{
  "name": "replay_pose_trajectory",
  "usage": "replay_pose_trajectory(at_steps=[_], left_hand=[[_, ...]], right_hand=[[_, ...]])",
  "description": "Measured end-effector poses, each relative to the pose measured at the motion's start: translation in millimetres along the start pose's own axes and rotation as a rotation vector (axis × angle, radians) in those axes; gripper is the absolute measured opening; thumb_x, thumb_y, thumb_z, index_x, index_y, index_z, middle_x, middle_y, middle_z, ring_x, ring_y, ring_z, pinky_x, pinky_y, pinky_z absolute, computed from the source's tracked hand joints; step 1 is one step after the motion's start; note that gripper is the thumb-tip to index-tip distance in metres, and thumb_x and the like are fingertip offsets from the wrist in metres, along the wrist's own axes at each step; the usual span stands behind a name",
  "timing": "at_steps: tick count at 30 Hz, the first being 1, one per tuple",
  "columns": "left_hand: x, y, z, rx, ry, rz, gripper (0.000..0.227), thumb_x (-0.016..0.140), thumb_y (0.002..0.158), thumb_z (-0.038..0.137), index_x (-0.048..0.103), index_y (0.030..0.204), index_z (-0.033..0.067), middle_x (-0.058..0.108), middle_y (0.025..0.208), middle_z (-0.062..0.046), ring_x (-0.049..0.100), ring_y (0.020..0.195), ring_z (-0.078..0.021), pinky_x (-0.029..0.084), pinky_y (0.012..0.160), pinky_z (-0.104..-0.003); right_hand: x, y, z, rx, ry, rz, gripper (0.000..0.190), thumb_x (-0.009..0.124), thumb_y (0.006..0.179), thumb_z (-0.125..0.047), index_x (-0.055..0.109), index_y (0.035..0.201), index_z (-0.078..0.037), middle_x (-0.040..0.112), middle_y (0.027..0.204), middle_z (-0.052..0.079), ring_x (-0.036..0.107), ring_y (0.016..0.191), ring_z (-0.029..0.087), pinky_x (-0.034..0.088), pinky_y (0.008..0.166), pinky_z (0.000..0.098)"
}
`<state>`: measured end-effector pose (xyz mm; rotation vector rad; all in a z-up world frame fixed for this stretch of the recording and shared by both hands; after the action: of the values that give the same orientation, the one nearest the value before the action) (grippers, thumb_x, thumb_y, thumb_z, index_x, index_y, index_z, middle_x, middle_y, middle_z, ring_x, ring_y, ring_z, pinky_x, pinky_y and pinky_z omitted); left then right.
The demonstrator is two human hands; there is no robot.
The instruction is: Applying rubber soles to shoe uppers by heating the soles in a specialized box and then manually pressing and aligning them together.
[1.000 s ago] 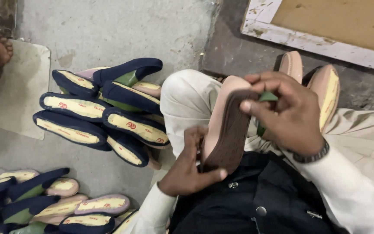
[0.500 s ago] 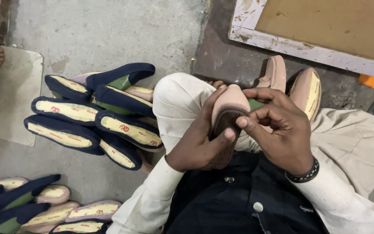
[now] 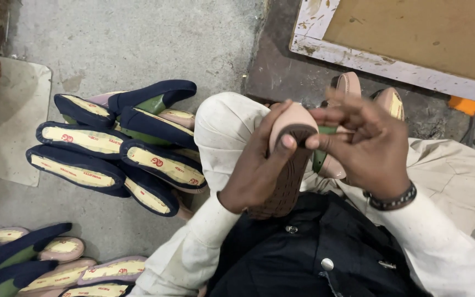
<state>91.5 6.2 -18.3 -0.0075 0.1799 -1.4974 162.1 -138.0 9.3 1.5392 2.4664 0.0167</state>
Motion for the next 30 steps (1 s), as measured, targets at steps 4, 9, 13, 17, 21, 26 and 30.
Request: replay_pose_trajectory(at_steps=[4, 9, 13, 17, 21, 26, 30], left_hand=[[-6.6, 17.8, -2.8, -0.244, -0.225, 0.03, 0.082, 0.038, 0.085, 0.073, 0.041, 0.15, 0.0225, 0.055, 0.148, -0.018, 0.068, 0.108, -0.0284, 0.062, 0.081, -0.039], [-10.5, 13.1, -4.5, -0.349, -0.311, 0.104, 0.076, 0.038, 0.088, 0.064, 0.048, 0.147, 0.0161, 0.059, 0.143, -0.012, 0.056, 0.135, -0.0246, 0.048, 0.108, -0.038], [-11.2, -12.5, -39.8, -0.713, -0.166, 0.157, 0.089, 0.032, 0.074, 0.074, 0.044, 0.137, 0.0118, 0.053, 0.134, -0.003, 0.059, 0.129, -0.0206, 0.049, 0.1, -0.039], [0.5, -38.3, -24.9, -0.476, -0.266, 0.082, 0.114, 0.048, 0.086, 0.075, 0.013, 0.163, -0.0028, 0.022, 0.164, -0.034, 0.023, 0.15, -0.0505, 0.02, 0.12, -0.06], [8.0, -70.5, -88.1, -0.408, -0.638, 0.189, 0.083, 0.066, 0.099, 0.031, 0.021, 0.161, -0.0005, 0.044, 0.15, -0.026, 0.044, 0.135, -0.0333, 0.04, 0.108, -0.052], [19.1, -72.5, -107.5, -0.391, -0.922, 0.235, 0.082, 0.073, 0.098, 0.024, 0.025, 0.161, 0.0041, 0.056, 0.136, -0.02, 0.058, 0.121, -0.0284, 0.053, 0.096, -0.05], [29.1, -66.6, -88.0, -0.548, -0.939, 0.209, 0.083, 0.076, 0.079, 0.022, 0.035, 0.151, 0.0145, 0.06, 0.139, -0.014, 0.06, 0.127, -0.0275, 0.054, 0.106, -0.045]], right_hand=[[8.2, 16.8, -0.4, -0.043, -0.1, -0.089, 0.032, 0.06, 0.104, -0.031, 0.067, 0.127, -0.011, 0.07, 0.127, 0.015, 0.066, 0.116, 0.026, 0.065, 0.088, 0.0339], [26.9, 24.9, -1.7, 0.053, 0.013, -0.127, 0.049, 0.077, 0.089, -0.011, 0.061, 0.134, -0.003, 0.066, 0.137, 0.019, 0.065, 0.129, 0.027, 0.059, 0.109, 0.0368], [38.6, 17.5, 42.0, 0.272, 0.078, -0.195, 0.053, 0.079, 0.085, -0.014, 0.064, 0.136, -0.008, 0.075, 0.12, 0.009, 0.067, 0.102, 0.009, 0.062, 0.086, 0.0221], [53.7, 1.8, 61.8, 0.247, 0.235, -0.102, 0.045, 0.077, 0.094, -0.006, 0.062, 0.136, -0.002, 0.068, 0.13, 0.02, 0.056, 0.121, 0.019, 0.058, 0.103, 0.0388], [61.5, -25.5, 56.0, 0.297, 0.158, -0.246, 0.037, 0.054, 0.108, -0.024, 0.063, 0.136, -0.002, 0.065, 0.136, 0.022, 0.056, 0.13, 0.03, 0.044, 0.114, 0.0511], [41.0, -74.2, 41.4, 0.294, -0.086, -0.348, 0.044, 0.06, 0.1, -0.024, 0.065, 0.14, -0.007, 0.068, 0.11, 0.019, 0.062, 0.107, 0.025, 0.047, 0.099, 0.0432], [37.7, -95.9, 8.6, 0.102, -0.39, -0.394, 0.101, 0.087, 0.072, -0.047, 0.046, 0.156, -0.008, 0.048, 0.093, 0.003, 0.053, 0.084, 0.015, 0.047, 0.076, 0.0273]])
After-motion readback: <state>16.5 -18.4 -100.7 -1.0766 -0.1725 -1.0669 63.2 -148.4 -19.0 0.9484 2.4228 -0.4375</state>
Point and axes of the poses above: each hand's wrist, its own y-axis towards the middle knuckle, its own x-axis out of the palm, z = x × y, the point moved 8 cm from there along y, towards the middle knuckle
